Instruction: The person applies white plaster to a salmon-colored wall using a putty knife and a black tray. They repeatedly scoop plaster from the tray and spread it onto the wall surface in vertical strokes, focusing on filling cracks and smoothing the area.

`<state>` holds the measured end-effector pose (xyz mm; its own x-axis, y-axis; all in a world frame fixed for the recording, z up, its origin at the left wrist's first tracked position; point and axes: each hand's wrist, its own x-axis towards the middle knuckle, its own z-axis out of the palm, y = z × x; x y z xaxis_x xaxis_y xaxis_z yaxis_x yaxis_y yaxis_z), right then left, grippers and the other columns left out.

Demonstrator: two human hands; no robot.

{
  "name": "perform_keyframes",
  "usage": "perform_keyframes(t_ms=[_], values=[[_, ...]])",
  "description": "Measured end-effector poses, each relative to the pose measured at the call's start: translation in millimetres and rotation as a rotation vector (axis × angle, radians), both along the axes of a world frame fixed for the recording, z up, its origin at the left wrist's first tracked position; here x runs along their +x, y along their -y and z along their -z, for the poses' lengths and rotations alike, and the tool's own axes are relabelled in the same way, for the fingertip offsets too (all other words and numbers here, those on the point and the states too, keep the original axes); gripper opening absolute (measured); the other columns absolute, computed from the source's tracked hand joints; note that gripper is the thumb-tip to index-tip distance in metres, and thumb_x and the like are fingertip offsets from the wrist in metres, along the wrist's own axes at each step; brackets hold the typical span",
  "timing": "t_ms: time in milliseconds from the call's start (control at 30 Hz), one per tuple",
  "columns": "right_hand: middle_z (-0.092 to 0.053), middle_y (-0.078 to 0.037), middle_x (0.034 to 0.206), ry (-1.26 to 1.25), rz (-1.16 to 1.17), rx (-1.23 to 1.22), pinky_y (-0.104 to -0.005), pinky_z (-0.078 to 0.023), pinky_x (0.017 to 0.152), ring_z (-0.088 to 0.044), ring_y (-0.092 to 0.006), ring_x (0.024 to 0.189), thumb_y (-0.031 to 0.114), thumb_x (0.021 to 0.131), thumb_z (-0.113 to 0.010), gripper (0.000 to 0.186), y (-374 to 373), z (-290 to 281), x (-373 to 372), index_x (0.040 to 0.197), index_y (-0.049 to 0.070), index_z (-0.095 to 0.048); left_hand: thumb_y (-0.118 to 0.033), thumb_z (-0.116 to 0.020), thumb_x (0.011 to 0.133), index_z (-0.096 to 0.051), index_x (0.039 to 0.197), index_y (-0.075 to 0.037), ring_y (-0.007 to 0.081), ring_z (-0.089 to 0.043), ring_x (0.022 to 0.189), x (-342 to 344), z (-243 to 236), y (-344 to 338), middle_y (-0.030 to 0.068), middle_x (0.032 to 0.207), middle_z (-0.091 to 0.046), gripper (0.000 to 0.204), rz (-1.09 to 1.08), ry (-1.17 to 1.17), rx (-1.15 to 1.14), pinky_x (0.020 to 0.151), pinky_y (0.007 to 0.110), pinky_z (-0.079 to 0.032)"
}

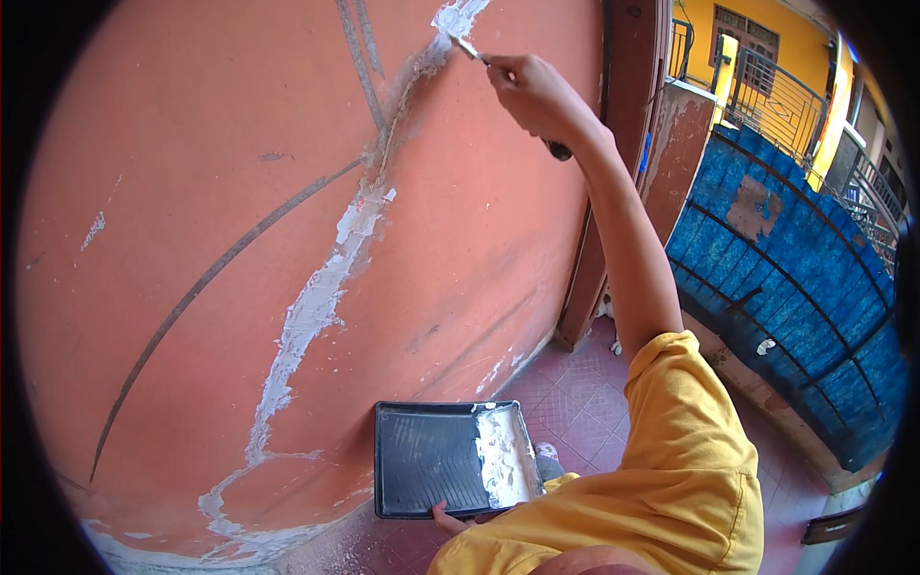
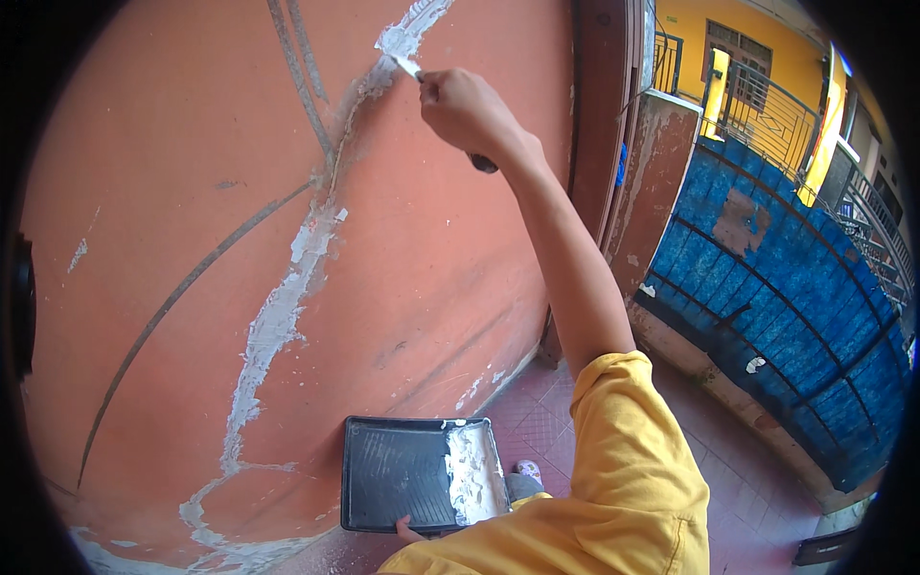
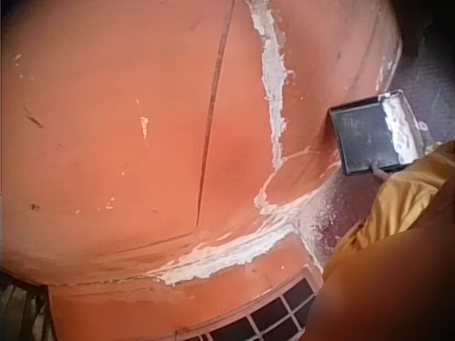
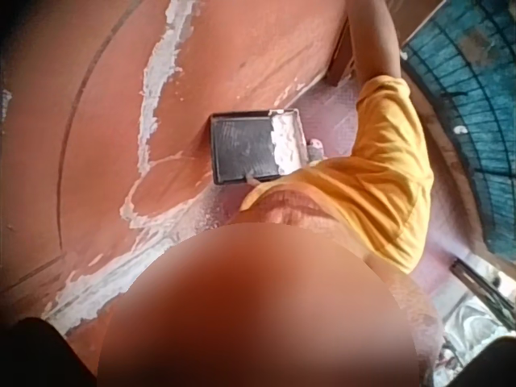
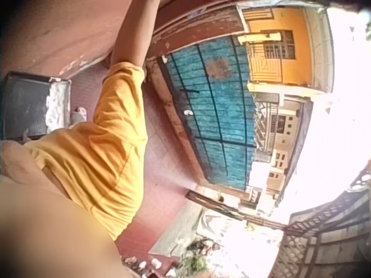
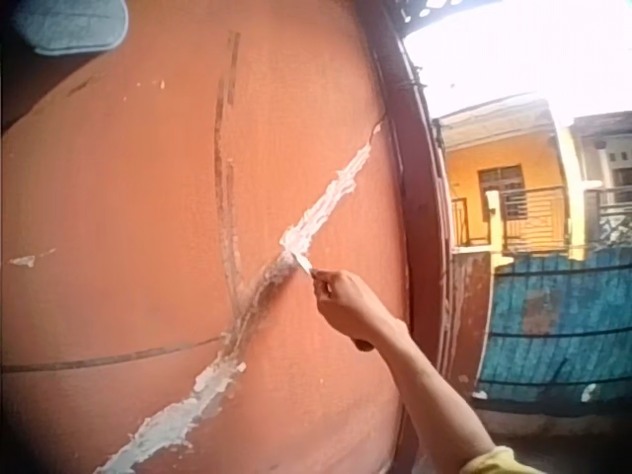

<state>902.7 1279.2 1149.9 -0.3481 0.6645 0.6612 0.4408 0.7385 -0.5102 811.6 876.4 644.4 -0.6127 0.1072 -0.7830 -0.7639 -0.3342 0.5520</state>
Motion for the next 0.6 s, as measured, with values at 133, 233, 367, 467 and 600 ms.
perform_keyframes(t_ms=[133,233,367,467,600], values=[[-0.044,-0.003,0.054,-0.044,0.036,0.007,-0.0317,-0.043,0.044,-0.046,-0.0114,0.044,0.022,0.098,-0.042,0.038,-15,-3,-12,0.125,0.005,-0.063,-0.035,-0.066,0.067,-0.053,0.123,-0.004,0.0305,-0.055,0.108,-1,8,8,0.0134,0.122,-0.053,0.065,-0.018,0.018,0.014,0.088,0.044,-0.046],[-0.057,-0.018,0.062,0.008,0.114,0.115,-0.0415,-0.048,0.057,-0.058,-0.0297,0.054,0.018,0.097,-0.043,0.035,-9,9,-30,0.121,0.002,-0.063,-0.034,-0.066,0.067,-0.052,0.125,-0.003,0.0311,-0.055,0.111,0,7,8,0.0138,0.124,-0.053,0.067,-0.068,-0.009,0.038,0.089,0.045,-0.047],[-0.063,-0.025,0.076,0.027,0.082,0.119,-0.0487,-0.048,0.067,-0.062,-0.0415,0.072,0.013,0.095,-0.043,0.029,22,41,-47,0.112,0.0,-0.064,-0.036,-0.065,0.067,-0.051,0.128,-0.003,0.0322,-0.055,0.113,2,-16,0,0.0144,0.126,-0.053,0.07,-0.043,0.038,-0.014,0.091,0.047,-0.046],[-0.051,-0.018,0.063,0.054,-0.071,0.021,-0.0401,-0.043,0.057,-0.05,-0.0275,0.055,0.015,0.097,-0.046,0.032,37,49,-33,0.121,0.002,-0.063,-0.039,-0.063,0.068,-0.05,0.128,-0.004,0.0327,-0.054,0.113,14,-46,-7,0.0146,0.126,-0.053,0.071,0.033,-0.031,0.006,0.092,0.049,-0.046],[-0.05,-0.016,0.062,-0.068,-0.05,0.012,-0.0387,-0.04,0.053,-0.046,-0.025,0.05,0.015,0.097,-0.047,0.033,31,39,-17,0.124,0.003,-0.063,-0.041,-0.062,0.067,-0.05,0.129,-0.005,0.033,-0.054,0.112,18,-77,-19,0.0143,0.126,-0.053,0.072,0.031,-0.021,-0.025,0.092,0.05,-0.045]])
